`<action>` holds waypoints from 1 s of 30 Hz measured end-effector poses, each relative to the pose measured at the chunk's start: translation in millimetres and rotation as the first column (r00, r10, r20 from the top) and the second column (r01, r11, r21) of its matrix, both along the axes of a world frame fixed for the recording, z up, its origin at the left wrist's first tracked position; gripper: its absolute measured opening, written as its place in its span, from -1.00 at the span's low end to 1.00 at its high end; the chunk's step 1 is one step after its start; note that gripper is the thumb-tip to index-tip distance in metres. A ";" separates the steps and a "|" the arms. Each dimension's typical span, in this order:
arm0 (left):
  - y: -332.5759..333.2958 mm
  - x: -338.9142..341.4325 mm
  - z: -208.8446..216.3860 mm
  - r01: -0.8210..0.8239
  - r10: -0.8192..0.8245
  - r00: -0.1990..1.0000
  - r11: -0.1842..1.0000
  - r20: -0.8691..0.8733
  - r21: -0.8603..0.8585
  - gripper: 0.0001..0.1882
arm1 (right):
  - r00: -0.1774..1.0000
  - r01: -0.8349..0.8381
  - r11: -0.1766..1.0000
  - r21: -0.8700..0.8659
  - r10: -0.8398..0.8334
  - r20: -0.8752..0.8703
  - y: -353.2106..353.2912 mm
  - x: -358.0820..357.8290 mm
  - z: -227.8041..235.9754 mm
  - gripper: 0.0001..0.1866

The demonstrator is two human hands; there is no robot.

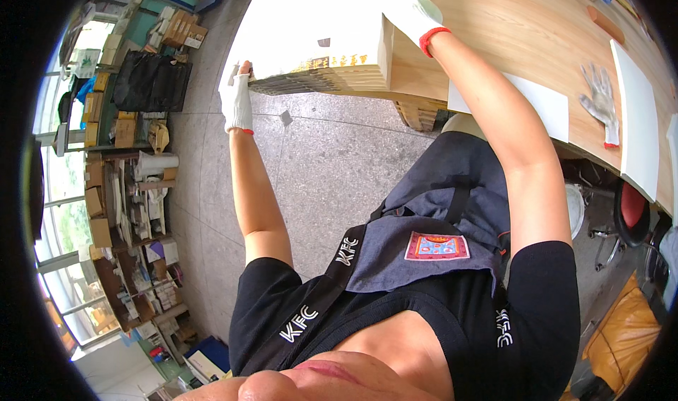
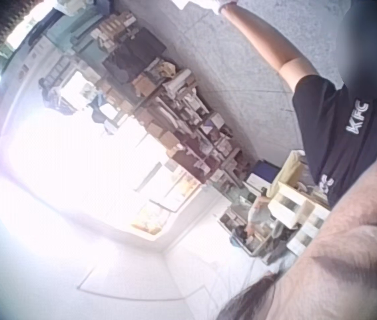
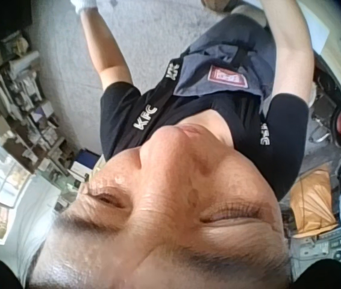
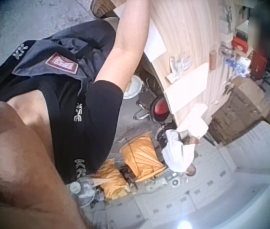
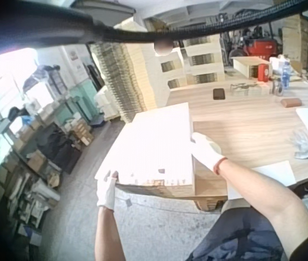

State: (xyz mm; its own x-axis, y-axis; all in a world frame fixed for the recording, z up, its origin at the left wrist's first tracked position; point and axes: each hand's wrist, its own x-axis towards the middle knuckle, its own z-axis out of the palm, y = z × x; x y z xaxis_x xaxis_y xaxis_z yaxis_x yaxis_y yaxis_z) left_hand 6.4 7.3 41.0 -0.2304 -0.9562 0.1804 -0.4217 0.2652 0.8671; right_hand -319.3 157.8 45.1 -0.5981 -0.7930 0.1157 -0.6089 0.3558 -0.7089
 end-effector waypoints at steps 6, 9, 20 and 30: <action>-1.8 7.0 4.4 0.090 -0.087 0.996 0.985 0.025 -0.151 -0.34 | 0.930 -0.241 0.970 0.036 0.241 -0.276 14.4 7.2 8.3 -0.64; 21.1 -17.5 27.5 0.128 0.164 0.963 0.427 0.216 -0.895 -0.37 | 0.980 -0.132 0.903 -0.408 0.058 -0.189 23.1 8.8 -32.5 -0.61; 325.3 -273.6 33.5 0.972 -0.730 0.234 0.176 -0.642 0.154 -0.41 | 0.983 0.184 0.971 -0.152 -0.181 0.035 278.7 22.2 -68.7 -0.50; 506.8 -490.7 -12.7 0.548 -0.484 0.640 -0.256 -0.596 0.796 -0.58 | 0.721 0.314 0.946 -0.075 -0.187 0.668 429.7 20.2 -60.7 -0.68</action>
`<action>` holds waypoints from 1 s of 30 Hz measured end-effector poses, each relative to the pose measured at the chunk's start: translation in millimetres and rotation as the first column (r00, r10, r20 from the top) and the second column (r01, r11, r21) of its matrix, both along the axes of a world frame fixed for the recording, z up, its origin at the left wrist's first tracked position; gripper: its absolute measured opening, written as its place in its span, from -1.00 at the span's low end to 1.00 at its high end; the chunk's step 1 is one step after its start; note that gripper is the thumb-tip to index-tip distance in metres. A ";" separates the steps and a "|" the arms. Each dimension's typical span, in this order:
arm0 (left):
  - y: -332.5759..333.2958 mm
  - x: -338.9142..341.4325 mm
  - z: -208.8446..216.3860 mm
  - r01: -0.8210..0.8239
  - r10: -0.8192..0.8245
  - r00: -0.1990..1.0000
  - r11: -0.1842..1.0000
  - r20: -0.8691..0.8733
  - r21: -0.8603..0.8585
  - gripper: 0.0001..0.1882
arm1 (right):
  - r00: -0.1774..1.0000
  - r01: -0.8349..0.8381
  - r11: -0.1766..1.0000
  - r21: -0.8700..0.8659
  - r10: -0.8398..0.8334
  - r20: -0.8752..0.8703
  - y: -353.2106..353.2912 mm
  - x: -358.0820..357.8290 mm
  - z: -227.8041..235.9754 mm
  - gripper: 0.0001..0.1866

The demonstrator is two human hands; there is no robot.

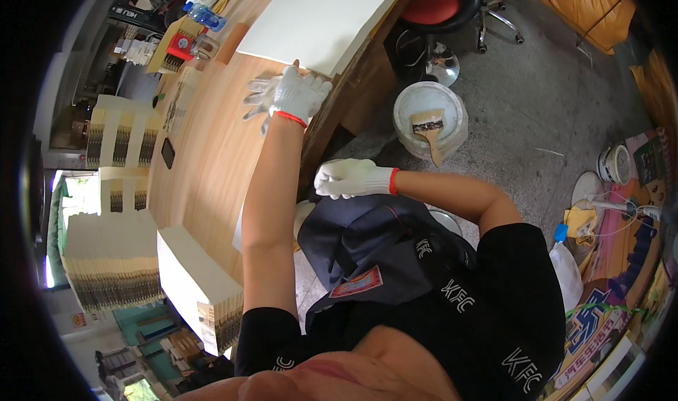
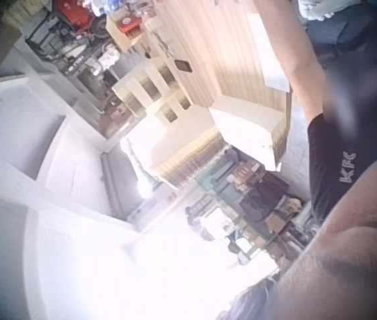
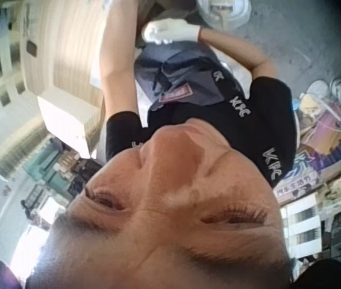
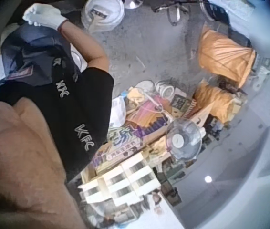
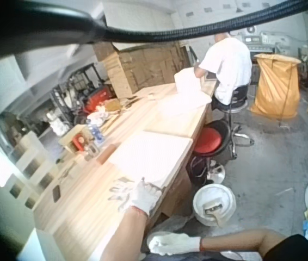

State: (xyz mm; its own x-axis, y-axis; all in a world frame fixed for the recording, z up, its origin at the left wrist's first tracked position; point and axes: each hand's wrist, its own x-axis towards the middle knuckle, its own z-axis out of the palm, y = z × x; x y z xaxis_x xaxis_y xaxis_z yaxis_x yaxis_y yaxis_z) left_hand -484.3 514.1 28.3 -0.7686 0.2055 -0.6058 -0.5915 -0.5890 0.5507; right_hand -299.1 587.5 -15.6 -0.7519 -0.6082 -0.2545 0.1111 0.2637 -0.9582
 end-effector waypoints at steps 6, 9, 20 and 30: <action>17.2 -28.1 7.8 -0.160 0.166 0.982 0.984 -0.086 0.079 -0.64 | 0.998 0.034 0.996 -0.080 -0.029 0.061 30.5 -12.5 -24.2 -0.69; 11.1 -51.7 2.6 -0.082 0.045 0.985 0.971 -0.166 -0.225 -0.79 | 0.998 0.023 0.990 -0.141 -0.015 0.060 43.0 -29.1 -9.1 -0.65; -160.4 -2.2 76.9 -0.087 -0.010 0.959 0.940 -0.284 -0.329 -0.78 | 0.920 0.277 0.513 -0.812 0.104 0.379 198.8 -251.3 -31.5 -0.47; -316.3 209.1 39.2 -0.425 0.284 0.905 0.632 -0.317 -0.648 -0.50 | 0.995 -0.023 0.999 0.024 0.025 -0.093 -105.3 -210.0 15.4 -0.71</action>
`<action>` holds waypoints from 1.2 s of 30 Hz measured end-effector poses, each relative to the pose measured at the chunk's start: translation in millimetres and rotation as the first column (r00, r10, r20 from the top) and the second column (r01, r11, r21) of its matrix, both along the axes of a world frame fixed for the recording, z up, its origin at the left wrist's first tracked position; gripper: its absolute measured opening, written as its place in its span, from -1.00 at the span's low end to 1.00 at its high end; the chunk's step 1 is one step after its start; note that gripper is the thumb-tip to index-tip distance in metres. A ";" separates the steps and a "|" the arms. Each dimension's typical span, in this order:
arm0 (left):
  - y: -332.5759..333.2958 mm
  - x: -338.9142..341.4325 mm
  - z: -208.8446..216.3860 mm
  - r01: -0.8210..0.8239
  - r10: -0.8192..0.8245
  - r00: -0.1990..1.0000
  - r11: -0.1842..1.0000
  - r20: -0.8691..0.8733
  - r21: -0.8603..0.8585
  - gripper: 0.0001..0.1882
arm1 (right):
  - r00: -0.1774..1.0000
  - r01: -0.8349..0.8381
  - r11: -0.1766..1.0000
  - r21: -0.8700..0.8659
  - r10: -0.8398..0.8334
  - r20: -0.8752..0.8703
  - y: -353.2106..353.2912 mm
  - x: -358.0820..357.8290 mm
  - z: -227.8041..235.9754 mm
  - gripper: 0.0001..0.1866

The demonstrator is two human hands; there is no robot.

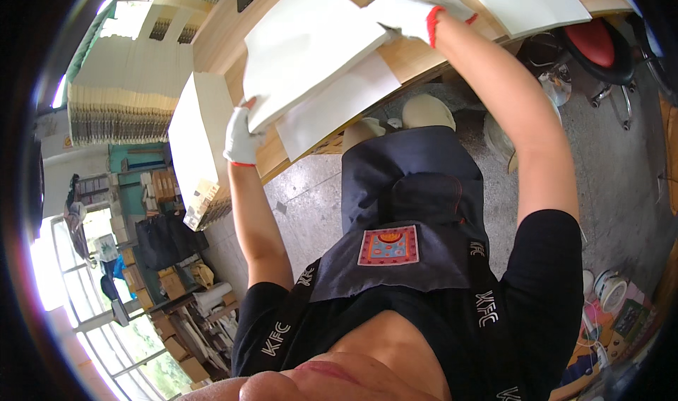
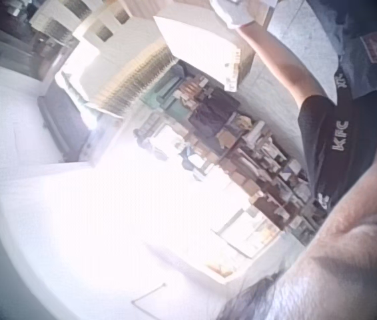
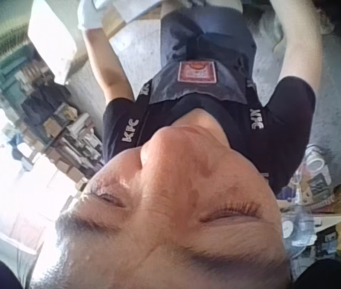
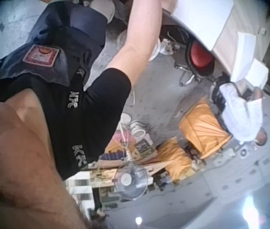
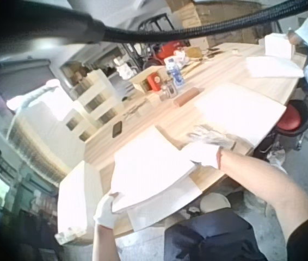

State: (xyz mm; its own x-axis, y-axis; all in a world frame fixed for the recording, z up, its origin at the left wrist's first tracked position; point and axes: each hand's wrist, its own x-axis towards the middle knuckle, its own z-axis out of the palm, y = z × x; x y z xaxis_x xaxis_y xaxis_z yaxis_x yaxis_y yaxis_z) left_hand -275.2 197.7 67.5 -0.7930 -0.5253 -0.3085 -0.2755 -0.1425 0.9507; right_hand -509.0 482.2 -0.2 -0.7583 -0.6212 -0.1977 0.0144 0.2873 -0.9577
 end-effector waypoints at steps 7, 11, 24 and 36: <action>-53.1 24.1 -74.7 0.040 -0.038 0.998 0.998 -0.046 0.046 -0.56 | 0.922 -0.114 0.892 0.437 0.259 -0.287 -32.6 11.1 -13.7 -0.59; -22.5 40.7 -49.8 0.103 0.197 0.955 0.477 0.220 -0.873 -0.46 | 0.723 0.206 0.868 0.451 0.175 -0.668 -24.4 40.9 -4.5 -0.51; -7.9 77.2 -83.1 0.154 -0.106 0.986 0.283 0.129 -0.947 -0.31 | 0.452 0.310 0.855 0.417 0.253 -0.855 12.4 106.8 -23.9 -0.18; -11.0 87.0 -80.8 0.236 -0.127 0.969 0.196 0.214 -0.952 -0.27 | 0.472 0.269 0.844 0.464 0.304 -0.828 17.5 105.7 -23.9 -0.12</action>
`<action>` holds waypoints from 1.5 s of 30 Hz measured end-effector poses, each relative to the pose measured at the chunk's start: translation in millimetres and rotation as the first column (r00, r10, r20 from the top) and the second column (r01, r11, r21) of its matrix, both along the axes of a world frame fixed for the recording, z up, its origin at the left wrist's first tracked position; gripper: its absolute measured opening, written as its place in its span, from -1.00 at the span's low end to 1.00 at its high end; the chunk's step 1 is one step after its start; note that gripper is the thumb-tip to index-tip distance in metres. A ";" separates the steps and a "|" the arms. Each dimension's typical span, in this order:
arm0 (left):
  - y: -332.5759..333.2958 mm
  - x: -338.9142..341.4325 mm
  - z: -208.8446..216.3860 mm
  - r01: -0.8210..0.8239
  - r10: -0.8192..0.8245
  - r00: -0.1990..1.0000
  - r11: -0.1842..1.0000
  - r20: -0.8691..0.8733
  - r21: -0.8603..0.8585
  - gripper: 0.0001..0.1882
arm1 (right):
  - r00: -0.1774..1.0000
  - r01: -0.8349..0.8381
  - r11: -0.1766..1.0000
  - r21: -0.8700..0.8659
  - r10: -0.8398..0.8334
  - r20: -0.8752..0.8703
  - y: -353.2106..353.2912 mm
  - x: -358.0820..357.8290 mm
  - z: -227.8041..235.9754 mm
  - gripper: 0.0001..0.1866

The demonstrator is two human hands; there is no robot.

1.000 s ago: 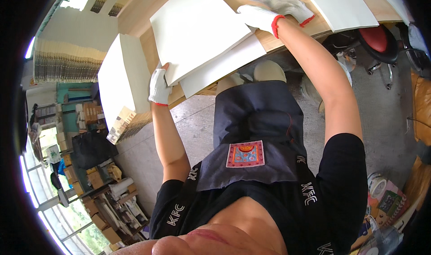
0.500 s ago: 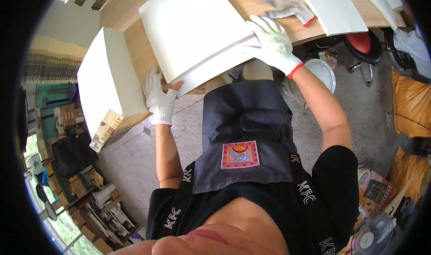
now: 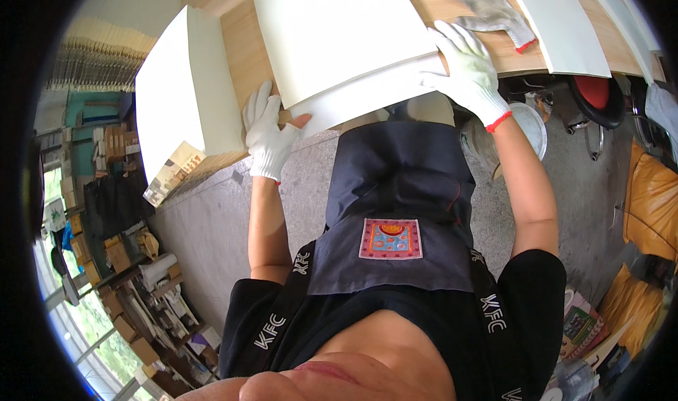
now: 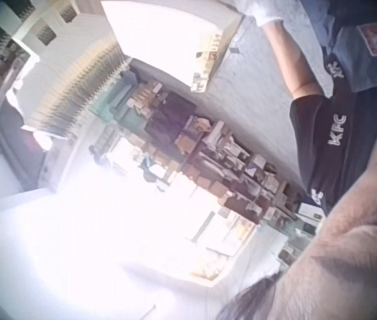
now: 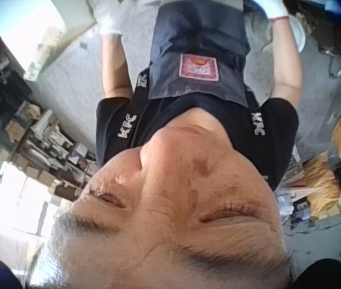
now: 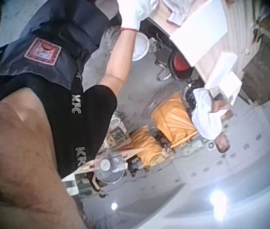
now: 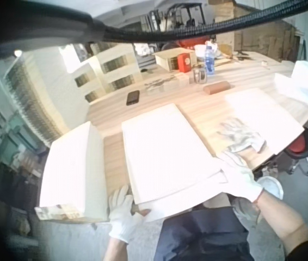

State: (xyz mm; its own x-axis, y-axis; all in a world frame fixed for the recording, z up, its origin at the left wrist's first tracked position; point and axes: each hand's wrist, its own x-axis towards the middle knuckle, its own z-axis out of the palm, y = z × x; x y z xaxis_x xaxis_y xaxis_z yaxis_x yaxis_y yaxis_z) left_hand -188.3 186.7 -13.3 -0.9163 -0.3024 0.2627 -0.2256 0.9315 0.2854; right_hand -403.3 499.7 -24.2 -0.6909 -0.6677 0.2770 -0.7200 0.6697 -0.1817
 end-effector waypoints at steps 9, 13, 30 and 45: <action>2.5 -0.4 3.3 0.000 0.000 1.000 1.000 0.017 -0.016 -0.28 | 1.000 0.019 0.997 0.069 -0.020 0.016 -3.4 1.9 4.1 -0.09; 3.1 -2.7 2.4 0.009 -0.009 1.000 1.000 0.006 -0.019 -0.28 | 1.000 0.012 0.997 0.077 -0.014 0.024 -1.8 0.0 4.7 -0.11; -2.5 -2.5 1.3 0.036 -0.035 0.999 0.998 0.024 -0.054 -0.23 | 1.000 0.012 0.996 0.085 -0.013 0.005 -3.0 1.1 5.3 -0.08; 0.6 -1.0 3.9 0.030 -0.029 0.999 0.999 0.028 -0.034 -0.24 | 1.000 -0.014 1.000 0.023 0.014 0.017 0.1 -0.8 -0.6 -0.13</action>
